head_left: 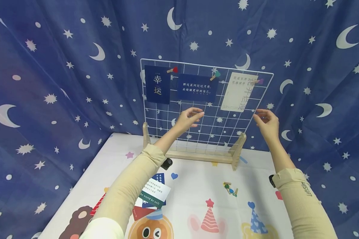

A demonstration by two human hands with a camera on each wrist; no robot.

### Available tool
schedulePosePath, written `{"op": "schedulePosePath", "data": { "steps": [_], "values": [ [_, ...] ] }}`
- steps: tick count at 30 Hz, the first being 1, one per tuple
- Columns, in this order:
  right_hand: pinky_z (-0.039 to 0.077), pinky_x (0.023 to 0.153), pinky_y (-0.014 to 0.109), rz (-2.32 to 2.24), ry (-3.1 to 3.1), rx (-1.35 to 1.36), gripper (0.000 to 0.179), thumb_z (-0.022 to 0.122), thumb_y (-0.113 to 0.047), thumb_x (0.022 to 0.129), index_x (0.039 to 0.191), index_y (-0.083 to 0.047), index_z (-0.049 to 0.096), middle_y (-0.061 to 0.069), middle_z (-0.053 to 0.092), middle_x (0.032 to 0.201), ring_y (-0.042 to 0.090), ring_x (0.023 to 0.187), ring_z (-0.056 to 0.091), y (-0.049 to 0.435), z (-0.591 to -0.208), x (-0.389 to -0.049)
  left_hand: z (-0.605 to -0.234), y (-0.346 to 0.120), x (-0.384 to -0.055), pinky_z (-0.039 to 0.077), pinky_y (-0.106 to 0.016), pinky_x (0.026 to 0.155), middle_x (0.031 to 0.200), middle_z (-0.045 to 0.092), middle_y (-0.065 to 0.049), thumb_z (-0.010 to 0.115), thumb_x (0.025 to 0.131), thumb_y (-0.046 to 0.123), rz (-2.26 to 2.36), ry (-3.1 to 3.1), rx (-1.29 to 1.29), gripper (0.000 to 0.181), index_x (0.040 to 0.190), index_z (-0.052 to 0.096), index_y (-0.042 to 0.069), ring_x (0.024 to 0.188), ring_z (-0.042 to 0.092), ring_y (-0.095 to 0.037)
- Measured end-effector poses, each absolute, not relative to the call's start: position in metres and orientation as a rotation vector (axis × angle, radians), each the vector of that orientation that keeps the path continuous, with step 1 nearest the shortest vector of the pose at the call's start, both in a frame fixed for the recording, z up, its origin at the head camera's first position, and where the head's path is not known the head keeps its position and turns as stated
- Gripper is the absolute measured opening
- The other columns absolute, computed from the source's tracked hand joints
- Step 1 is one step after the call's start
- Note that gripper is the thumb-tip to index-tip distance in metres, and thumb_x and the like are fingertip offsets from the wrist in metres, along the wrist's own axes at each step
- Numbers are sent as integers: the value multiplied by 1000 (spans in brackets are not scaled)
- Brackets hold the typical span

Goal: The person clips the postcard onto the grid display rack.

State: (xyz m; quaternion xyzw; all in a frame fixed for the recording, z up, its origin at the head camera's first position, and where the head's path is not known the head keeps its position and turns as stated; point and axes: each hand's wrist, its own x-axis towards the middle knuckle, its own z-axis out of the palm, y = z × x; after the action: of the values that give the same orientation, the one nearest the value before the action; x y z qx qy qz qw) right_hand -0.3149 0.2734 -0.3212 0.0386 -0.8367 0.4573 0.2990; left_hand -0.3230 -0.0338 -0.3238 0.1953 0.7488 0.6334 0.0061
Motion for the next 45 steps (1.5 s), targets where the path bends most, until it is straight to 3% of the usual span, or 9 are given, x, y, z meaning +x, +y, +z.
{"op": "schedulePosePath", "data": {
  "steps": [7, 15, 25, 32, 41, 45],
  "values": [
    [45, 66, 1, 1310, -2123, 149, 32, 61, -7, 90, 118, 6, 56, -24, 52, 83, -10, 74, 53, 271, -335, -307, -334, -47, -319, 52, -41, 93, 127, 54, -20, 51, 97, 24, 1958, 2306, 635, 40, 132, 48, 4, 115, 56, -35],
    [44, 66, 1, 1277, -2148, 155, 29, 63, -6, 88, 115, 6, 59, -25, 53, 84, -14, 76, 52, 272, -359, -299, -342, -60, -310, 53, -39, 92, 125, 54, -23, 49, 97, 18, 1898, 2291, 747, 38, 131, 48, 0, 115, 55, -35],
    [43, 74, 0, 1339, -2159, 231, 25, 60, 3, 88, 112, 11, 59, -27, 57, 87, -14, 81, 55, 257, -353, -267, -355, -83, -303, 51, -44, 93, 125, 55, -26, 50, 95, 14, 1984, 2271, 728, 36, 127, 50, -2, 115, 54, -42],
    [44, 73, 0, 1330, -2192, 300, 24, 61, 2, 88, 111, 11, 59, -30, 57, 89, -15, 83, 55, 262, -375, -263, -366, -98, -294, 52, -45, 91, 123, 55, -30, 50, 95, 9, 2036, 2273, 725, 34, 125, 50, -7, 109, 60, -34],
    [44, 72, 1, 1289, -2286, 380, 23, 61, -5, 90, 108, 8, 61, -33, 56, 93, -17, 83, 54, 269, -399, -259, -384, -113, -280, 54, -25, 80, 113, 62, -25, 56, 93, 9, 1904, 2503, 789, 29, 118, 56, -6, 100, 62, -33],
    [44, 72, 2, 1293, -2354, 406, 21, 61, -6, 90, 107, 7, 62, -34, 56, 91, -17, 83, 54, 272, -405, -254, -395, -118, -272, 52, -27, 80, 106, 66, -20, 60, 91, 9, 1800, 2632, 816, 24, 112, 61, -2, 96, 62, -29]
  ]
}}
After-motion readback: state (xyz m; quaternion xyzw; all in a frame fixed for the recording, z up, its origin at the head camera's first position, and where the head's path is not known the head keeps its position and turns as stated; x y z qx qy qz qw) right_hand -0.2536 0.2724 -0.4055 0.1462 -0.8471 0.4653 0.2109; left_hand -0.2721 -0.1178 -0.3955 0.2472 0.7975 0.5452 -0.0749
